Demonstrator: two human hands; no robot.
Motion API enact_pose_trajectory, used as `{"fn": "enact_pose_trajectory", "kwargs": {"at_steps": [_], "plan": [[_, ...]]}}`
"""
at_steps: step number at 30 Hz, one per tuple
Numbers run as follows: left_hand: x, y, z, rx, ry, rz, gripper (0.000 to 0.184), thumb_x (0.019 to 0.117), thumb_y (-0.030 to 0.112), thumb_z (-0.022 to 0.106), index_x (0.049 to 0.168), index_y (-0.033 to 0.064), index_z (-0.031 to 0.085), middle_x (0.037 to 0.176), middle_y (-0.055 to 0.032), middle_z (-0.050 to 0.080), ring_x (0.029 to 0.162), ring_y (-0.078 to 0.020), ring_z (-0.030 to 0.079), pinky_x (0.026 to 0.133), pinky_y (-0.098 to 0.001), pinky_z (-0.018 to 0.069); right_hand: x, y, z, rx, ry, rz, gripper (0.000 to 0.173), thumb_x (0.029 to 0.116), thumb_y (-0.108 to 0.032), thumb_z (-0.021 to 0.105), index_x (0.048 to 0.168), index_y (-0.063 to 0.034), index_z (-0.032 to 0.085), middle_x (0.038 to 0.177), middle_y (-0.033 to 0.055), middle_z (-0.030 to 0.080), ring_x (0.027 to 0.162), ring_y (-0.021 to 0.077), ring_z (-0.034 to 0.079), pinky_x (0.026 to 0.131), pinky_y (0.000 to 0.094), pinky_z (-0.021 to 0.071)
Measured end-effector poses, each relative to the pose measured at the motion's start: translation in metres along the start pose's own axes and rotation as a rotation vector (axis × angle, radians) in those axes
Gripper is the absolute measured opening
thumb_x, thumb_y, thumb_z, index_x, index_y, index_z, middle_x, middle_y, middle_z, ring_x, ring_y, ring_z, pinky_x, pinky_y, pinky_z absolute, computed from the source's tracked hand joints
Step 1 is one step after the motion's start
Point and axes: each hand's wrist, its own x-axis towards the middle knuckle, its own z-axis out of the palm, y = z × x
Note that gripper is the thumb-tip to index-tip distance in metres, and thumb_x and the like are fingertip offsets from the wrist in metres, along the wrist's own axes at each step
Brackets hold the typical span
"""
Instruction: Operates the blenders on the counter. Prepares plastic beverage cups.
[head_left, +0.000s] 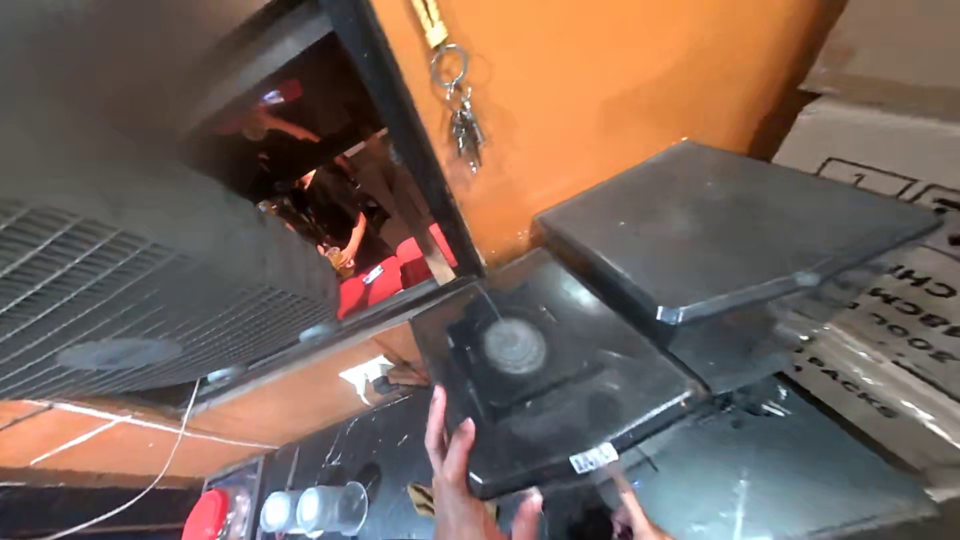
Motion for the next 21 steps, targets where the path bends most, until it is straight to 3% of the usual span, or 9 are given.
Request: {"fn": "enact_pose_trajectory", "kwargs": {"at_steps": [3,6,7,9,11,13,15,18,21], "plan": [[-0.001,0.003,-0.004,0.052,-0.007,0.014,0.085,0.0845,0.050,0.075,0.154,0.0313,0.029,0.168,-0.0076,0.021,0.154,-0.0270,0.026,0.122,-0.0485,0.0346,-0.001,-0.010,-0.013,-0.112,-0.076,0.067,0.095,0.0808,-0.011,0.070,0.164,-0.0243,0.028,0.101,0.0201,0.075,0.093,0.0456,0.071,0.080,0.0687,0.0526],[-0.007,-0.005,-0.018,0.028,-0.130,0.030,0.080,0.0892,0.052,0.070,0.154,0.0306,0.030,0.170,-0.0054,0.018,0.154,-0.0245,0.026,0.121,-0.0479,0.0347,-0.007,-0.021,-0.027,-0.135,-0.146,0.135,0.092,0.0866,-0.013,0.065,0.165,-0.0337,0.022,0.124,0.0152,0.070,0.108,0.0388,0.069,0.091,0.0613,0.0532],[-0.009,-0.010,-0.027,-0.024,-0.184,0.009,0.079,0.0908,0.053,0.068,0.156,0.0329,0.028,0.171,-0.0029,0.016,0.154,-0.0216,0.027,0.120,-0.0454,0.0360,-0.008,-0.018,-0.023,-0.048,-0.088,0.107,0.086,0.0876,-0.010,0.062,0.164,-0.0306,0.027,0.132,0.0149,0.066,0.112,0.0348,0.068,0.094,0.0564,0.0542],[-0.022,-0.022,-0.046,-0.148,-0.233,-0.125,0.085,0.0934,0.053,0.066,0.161,0.0323,0.018,0.171,-0.0027,0.018,0.147,-0.0172,0.040,0.107,-0.0380,0.0508,-0.007,-0.009,0.002,0.318,0.150,0.012,0.074,0.0886,-0.004,0.060,0.159,-0.0139,0.040,0.136,0.0181,0.061,0.117,0.0267,0.065,0.099,0.0417,0.0565],[-0.055,-0.041,-0.059,-0.220,-0.277,-0.343,0.090,0.0960,0.047,0.062,0.163,0.0113,0.013,0.167,-0.0158,0.022,0.143,-0.0249,0.046,0.098,-0.0416,0.0584,-0.003,-0.016,0.029,0.682,0.374,0.014,0.079,0.0826,-0.005,0.077,0.152,0.0016,0.039,0.124,0.0201,0.061,0.106,0.0254,0.067,0.087,0.0380,0.0606],[-0.105,-0.069,-0.069,-0.182,-0.423,-0.576,0.080,0.0946,0.026,0.061,0.159,-0.0027,0.023,0.163,-0.0242,0.030,0.143,-0.0304,0.046,0.104,-0.0444,0.0536,0.002,-0.028,0.047,0.803,0.478,0.117,0.101,0.0688,-0.008,0.090,0.150,0.0031,0.031,0.117,0.0189,0.059,0.093,0.0239,0.067,0.078,0.0373,0.0605],[-0.150,-0.096,-0.073,-0.072,-0.656,-0.765,0.069,0.0916,0.008,0.063,0.154,-0.0039,0.036,0.157,-0.0251,0.040,0.141,-0.0331,0.049,0.112,-0.0471,0.0470,0.007,-0.039,0.059,0.907,0.489,0.282,0.109,0.0641,-0.003,0.092,0.151,0.0007,0.025,0.114,0.0202,0.056,0.083,0.0255,0.066,0.070,0.0400,0.0609],[-0.185,-0.124,-0.067,0.136,-1.004,-0.889,0.074,0.0918,0.009,0.067,0.158,0.0026,0.034,0.161,-0.0201,0.038,0.146,-0.0343,0.042,0.121,-0.0488,0.0357,0.012,-0.058,0.051,1.276,0.338,0.635,0.099,0.0806,0.010,0.079,0.156,-0.0094,0.017,0.117,0.0264,0.057,0.087,0.0384,0.070,0.066,0.0532,0.0620],[-0.208,-0.145,-0.049,0.233,-1.120,-0.942,0.083,0.0908,0.014,0.068,0.162,0.0088,0.026,0.169,-0.0162,0.020,0.153,-0.0335,0.028,0.122,-0.0493,0.0320,0.021,-0.054,0.043,1.397,0.203,0.819,0.072,0.0910,0.004,0.069,0.150,-0.0101,0.030,0.113,0.0232,0.061,0.090,0.0345,0.066,0.070,0.0529,0.0581]]}}
